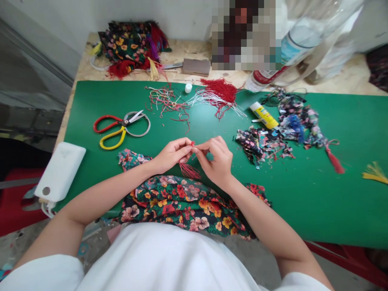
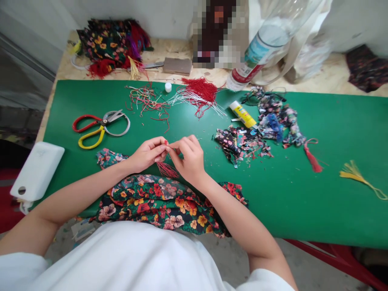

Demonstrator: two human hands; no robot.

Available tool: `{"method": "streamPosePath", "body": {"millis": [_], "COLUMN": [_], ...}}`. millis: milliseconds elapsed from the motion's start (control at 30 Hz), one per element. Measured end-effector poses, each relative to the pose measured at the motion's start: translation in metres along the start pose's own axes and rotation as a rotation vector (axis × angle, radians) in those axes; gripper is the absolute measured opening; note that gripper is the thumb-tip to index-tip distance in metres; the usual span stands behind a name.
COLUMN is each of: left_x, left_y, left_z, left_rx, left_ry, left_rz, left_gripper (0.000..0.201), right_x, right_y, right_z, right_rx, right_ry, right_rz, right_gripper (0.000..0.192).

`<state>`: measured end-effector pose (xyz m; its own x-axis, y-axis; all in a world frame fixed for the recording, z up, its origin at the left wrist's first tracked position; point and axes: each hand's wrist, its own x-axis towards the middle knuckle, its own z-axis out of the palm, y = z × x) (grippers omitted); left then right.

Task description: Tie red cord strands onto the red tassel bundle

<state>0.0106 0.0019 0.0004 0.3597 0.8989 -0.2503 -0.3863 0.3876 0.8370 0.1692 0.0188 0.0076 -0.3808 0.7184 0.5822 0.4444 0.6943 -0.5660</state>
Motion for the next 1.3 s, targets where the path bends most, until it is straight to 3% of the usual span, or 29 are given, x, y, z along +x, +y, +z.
{"method": "streamPosePath", "body": {"millis": [700,1300], "left_x": [-0.0005,-0.0011], "left_y": [0.0007,0.0039], "left_z": [-0.0008,0.0008], "left_rx": [0.005,0.029], "left_ry": [-0.005,-0.028], "left_rz": [-0.033,-0.047], "left_gripper": [0.035,0.034], "right_x": [-0.0024,-0.0023], "right_y": [-0.0004,0.0000], "right_z": [-0.0016,-0.0010], "right_rx": [-0.057,-0.069], "right_ry": [-0.065,-0.035], "right_rz": [0.069,0.045], "right_gripper": [0.012,0.013]}}
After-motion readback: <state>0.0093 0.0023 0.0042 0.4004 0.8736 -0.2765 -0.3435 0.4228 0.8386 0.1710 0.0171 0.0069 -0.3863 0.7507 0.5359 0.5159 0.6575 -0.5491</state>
